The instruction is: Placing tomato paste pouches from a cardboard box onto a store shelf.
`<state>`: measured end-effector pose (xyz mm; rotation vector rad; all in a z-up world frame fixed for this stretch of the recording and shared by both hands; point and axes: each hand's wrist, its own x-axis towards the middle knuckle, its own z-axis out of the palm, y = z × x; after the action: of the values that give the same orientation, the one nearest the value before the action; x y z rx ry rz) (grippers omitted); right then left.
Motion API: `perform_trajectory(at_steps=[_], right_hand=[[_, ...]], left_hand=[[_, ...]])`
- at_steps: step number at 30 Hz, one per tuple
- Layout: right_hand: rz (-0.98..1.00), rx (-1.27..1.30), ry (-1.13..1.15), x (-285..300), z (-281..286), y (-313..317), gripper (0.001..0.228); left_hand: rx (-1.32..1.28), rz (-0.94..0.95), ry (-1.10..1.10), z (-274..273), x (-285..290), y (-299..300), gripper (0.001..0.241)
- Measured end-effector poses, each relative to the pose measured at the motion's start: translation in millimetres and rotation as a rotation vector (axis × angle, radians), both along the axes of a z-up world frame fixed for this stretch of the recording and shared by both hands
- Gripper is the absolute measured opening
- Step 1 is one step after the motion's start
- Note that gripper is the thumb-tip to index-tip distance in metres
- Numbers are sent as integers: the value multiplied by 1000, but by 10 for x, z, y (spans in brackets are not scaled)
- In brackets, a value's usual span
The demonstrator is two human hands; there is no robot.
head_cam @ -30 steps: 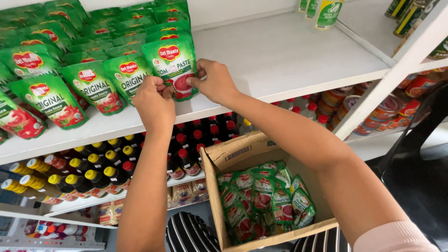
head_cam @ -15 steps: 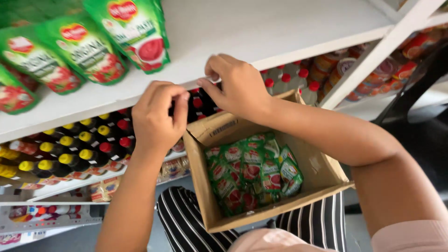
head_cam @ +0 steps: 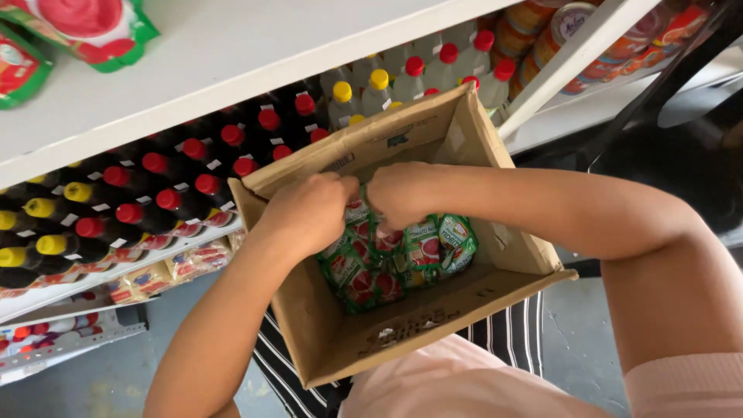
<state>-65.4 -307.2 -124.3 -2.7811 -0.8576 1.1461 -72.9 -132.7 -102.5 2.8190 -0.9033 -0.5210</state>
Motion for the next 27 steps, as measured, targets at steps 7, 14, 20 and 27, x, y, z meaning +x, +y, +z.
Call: perform_trajectory(at_steps=[7, 14, 20, 27], right_hand=[[180, -379, 132, 450, -1447, 359, 62], [87, -220, 53, 764, -3397, -12, 33], [135, -218, 70, 789, -3350, -45, 38], [212, -197, 75, 759, -3273, -41, 44]], left_hand=[[122, 63, 198, -314, 166, -43, 37], [144, 34, 213, -405, 206, -49, 27], [103, 32, 195, -472, 233, -43, 23], [133, 53, 229, -458, 218, -58, 25]])
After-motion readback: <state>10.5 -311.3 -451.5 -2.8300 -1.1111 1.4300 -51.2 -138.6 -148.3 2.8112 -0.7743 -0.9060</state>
